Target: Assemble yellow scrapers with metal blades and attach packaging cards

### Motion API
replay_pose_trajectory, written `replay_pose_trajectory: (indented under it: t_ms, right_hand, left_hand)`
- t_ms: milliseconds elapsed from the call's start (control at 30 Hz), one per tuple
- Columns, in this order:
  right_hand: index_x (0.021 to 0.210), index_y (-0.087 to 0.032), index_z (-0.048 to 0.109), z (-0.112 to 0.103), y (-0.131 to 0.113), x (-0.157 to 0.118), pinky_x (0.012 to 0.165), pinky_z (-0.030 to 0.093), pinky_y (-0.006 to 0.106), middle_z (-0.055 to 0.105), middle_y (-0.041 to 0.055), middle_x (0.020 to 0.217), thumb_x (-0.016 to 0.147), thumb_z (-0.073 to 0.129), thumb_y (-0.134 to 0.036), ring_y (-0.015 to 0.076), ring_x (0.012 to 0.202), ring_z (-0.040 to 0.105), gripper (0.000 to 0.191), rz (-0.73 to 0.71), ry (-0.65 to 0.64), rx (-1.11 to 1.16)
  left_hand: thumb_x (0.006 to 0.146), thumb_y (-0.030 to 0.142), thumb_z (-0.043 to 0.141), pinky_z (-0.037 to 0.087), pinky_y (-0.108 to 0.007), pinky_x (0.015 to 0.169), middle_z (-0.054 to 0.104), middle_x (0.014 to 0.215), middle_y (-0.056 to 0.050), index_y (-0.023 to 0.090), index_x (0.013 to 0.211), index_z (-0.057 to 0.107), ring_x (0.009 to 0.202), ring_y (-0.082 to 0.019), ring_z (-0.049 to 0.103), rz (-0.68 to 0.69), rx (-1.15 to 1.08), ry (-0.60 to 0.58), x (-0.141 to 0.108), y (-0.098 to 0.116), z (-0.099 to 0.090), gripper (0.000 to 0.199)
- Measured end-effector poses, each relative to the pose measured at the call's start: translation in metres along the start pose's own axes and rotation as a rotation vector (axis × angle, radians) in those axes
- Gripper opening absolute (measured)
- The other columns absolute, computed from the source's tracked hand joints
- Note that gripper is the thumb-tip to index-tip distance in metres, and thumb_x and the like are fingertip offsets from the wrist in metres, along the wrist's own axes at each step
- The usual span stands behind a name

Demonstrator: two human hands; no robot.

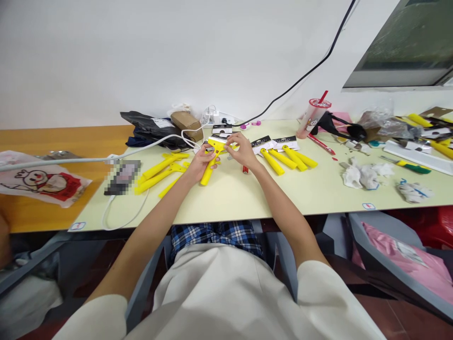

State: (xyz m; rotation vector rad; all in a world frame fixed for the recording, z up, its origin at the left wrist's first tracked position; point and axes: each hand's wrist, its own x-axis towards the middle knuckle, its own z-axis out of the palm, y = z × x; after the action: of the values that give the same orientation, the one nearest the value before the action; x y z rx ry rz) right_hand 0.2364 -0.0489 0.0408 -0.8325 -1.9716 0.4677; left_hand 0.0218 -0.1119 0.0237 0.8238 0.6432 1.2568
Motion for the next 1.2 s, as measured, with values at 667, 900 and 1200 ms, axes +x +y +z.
replay_pose_trajectory:
  t_ms: [667,900,1200]
  right_hand:
    - [0.089,-0.024,0.072,0.003,0.008,0.000,0.092,0.060,0.046,0.076,0.0135,0.118,0.097,0.075,-0.058,0.0307,0.113,0.071,0.034,0.012,-0.012,0.026]
    - [0.093,-0.022,0.075,0.013,0.020,0.002,0.068,0.056,0.034,0.079,0.0063,0.099,0.078,0.089,-0.054,0.0223,0.082,0.070,0.038,0.304,0.001,0.308]
    - [0.092,-0.021,0.082,0.017,0.021,0.000,0.062,0.050,0.031,0.070,0.0008,0.073,0.078,0.092,-0.062,0.0173,0.064,0.058,0.045,0.335,-0.004,0.359]
  left_hand:
    - [0.076,0.014,0.089,0.042,-0.019,0.055,0.067,0.109,-0.003,0.025,0.113,0.055,0.080,-0.013,0.068,0.005,-0.005,0.007,0.001,-0.007,-0.002,0.051]
    - [0.074,0.013,0.091,0.041,-0.019,0.054,0.066,0.107,-0.002,0.026,0.112,0.052,0.079,-0.013,0.067,-0.006,0.010,0.007,0.000,-0.004,-0.001,0.056]
    - [0.076,0.013,0.091,0.041,-0.018,0.052,0.068,0.109,-0.003,0.025,0.113,0.056,0.080,-0.013,0.066,-0.008,-0.018,0.014,0.003,-0.007,-0.004,0.052]
